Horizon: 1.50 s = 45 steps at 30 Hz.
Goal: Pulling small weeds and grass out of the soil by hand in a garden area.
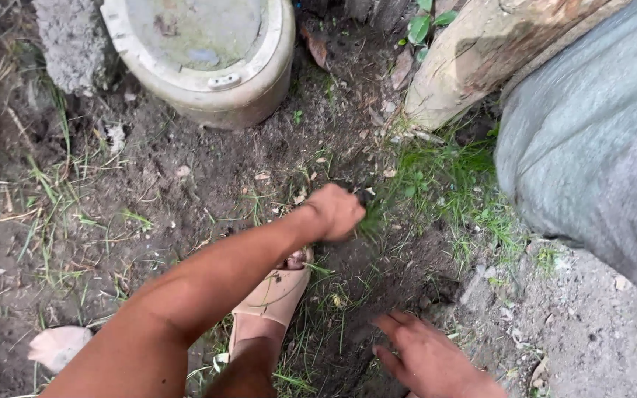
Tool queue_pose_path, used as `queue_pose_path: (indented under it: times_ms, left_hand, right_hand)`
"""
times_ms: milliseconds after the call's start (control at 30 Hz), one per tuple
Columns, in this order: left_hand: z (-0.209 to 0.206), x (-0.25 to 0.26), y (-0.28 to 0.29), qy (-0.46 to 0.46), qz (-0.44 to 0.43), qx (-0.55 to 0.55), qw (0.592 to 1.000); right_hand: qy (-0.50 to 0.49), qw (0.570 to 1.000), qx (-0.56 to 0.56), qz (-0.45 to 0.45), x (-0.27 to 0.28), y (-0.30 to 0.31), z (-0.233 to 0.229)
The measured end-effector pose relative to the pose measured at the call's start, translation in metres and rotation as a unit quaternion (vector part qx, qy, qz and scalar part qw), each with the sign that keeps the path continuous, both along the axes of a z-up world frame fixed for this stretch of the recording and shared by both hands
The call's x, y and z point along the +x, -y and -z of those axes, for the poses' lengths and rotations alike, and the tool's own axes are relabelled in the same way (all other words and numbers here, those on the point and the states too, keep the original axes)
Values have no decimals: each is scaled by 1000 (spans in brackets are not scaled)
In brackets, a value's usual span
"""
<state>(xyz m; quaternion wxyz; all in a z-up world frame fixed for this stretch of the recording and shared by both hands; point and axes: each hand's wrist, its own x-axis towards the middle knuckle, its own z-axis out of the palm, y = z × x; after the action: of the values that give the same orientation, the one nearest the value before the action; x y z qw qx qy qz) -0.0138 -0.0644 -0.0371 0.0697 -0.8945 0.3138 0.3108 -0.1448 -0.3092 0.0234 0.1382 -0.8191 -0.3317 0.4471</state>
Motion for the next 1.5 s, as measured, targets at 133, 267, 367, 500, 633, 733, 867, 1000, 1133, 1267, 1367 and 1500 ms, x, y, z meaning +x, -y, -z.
queue_pose_path:
  times_ms: [133, 267, 367, 500, 633, 733, 867, 1000, 1133, 1267, 1367, 1500]
  left_hand:
    - [13, -52, 7, 24, 170, 27, 985]
    - [38, -62, 15, 188, 265, -24, 945]
    - [7, -27, 29, -49, 75, -58, 994]
    - [-28, -2, 18, 288, 313, 181, 887]
    - [-19, 45, 20, 34, -214, -77, 973]
    - [-13, 74, 18, 49, -260, -80, 961]
    - [11, 109, 26, 81, -247, -81, 962]
    - [2, 116, 34, 55, -280, -153, 946]
    - [7, 119, 42, 119, -59, 70, 989]
    - [-10, 110, 49, 109, 7, 159, 981]
    - [-1, 119, 38, 107, 10, 133, 985]
    - [8, 114, 30, 47, -152, -4, 987]
  right_hand:
    - [-9, 1000, -4, 8, -9, -14, -18]
    - [-8, 999, -33, 41, -7, -17, -27]
    - [5, 999, -28, 38, -8, -14, -24]
    - [5, 999, -26, 32, -11, -4, -10]
    - [-3, 1000, -13, 25, -8, -1, -15]
    - [3, 999, 10, 32, -6, 5, -18]
    - [-1, 999, -3, 34, -5, 19, -15]
    - [-3, 999, -17, 34, -4, 26, -14]
    - [-13, 998, -31, 43, -2, 28, -14]
    - [-12, 998, -22, 53, -1, 26, -19]
    - [-20, 998, -30, 56, -1, 21, -25]
    - [-10, 998, -50, 48, -5, 22, -18]
